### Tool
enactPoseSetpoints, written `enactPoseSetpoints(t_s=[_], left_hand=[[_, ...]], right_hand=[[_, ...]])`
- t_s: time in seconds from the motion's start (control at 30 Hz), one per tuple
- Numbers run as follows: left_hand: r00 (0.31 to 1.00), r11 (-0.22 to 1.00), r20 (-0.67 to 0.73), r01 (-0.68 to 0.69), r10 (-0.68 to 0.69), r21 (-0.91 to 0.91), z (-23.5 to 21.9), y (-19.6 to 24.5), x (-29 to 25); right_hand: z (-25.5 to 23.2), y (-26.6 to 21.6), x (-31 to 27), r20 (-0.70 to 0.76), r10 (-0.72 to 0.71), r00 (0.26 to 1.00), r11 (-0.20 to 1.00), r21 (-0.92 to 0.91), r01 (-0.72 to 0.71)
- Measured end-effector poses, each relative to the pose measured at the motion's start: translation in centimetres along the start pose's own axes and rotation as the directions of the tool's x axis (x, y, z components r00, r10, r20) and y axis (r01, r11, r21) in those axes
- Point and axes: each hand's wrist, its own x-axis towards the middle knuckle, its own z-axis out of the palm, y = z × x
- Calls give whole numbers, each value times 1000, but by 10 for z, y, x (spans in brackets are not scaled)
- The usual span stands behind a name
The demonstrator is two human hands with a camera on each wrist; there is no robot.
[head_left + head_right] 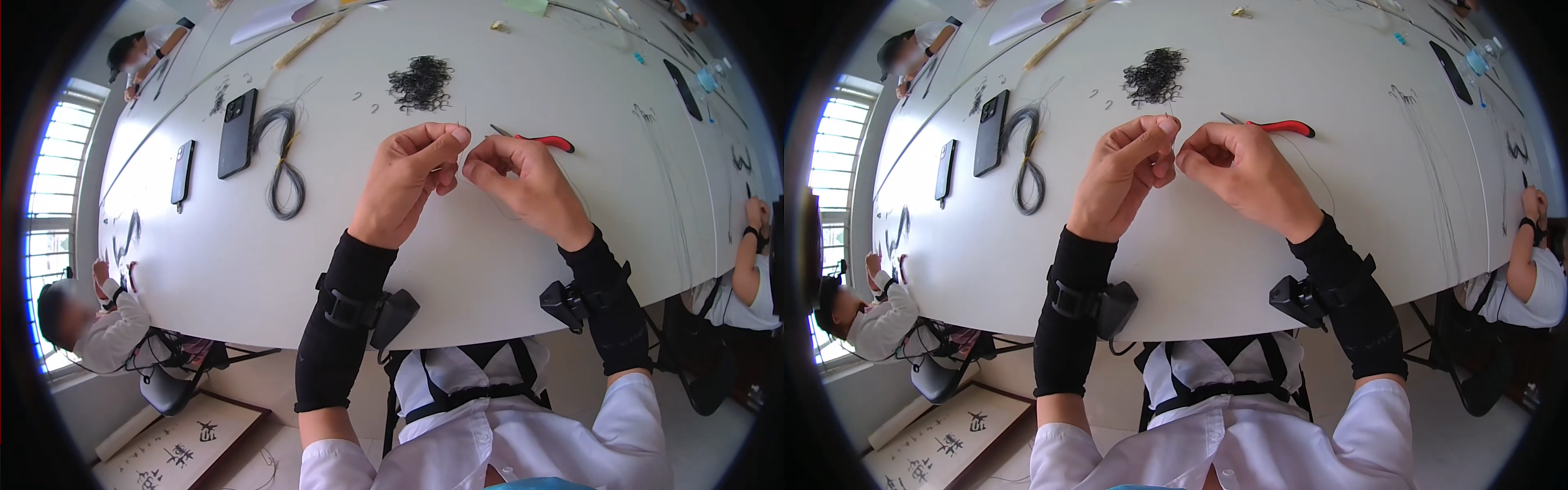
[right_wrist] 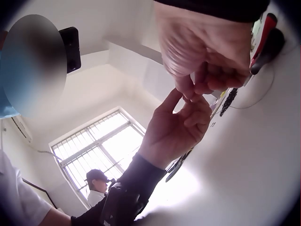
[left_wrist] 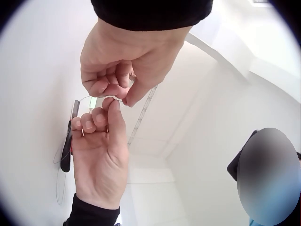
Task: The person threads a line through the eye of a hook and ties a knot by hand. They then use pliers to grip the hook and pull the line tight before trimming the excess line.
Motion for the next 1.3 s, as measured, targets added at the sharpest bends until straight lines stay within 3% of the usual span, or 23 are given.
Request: enactPoseSetpoints(t_s=[0.37,0.6,0.67,0.77,0.87,1.0,1.3], left_hand=[[1000,1000,-20,17,-17,-1,-2,-3,3],[999,999,-26,25,-24,34,-3,-4,3],[1000,997,-21,10,-9,81,-3,-4,3],[999,977,-51,12,-2,212,-3,-1,1],[999,941,-41,12,2,337,-4,3,-2],[1000,897,4,22,-26,441,-2,6,-4],[999,889,15,25,-35,457,-4,4,-3]], right_hand=[[7,-4,1,-96,-19,995,1000,8,19],[7,1,-1,-28,7,1000,1000,11,-7],[7,8,-2,-12,15,1000,1000,23,-14],[0,0,-1,-187,-78,979,986,-161,48],[-7,-6,0,-190,-109,976,993,-63,98],[-8,-3,1,-155,-125,980,991,-76,114],[-8,-4,2,-131,-124,984,990,-83,113]])
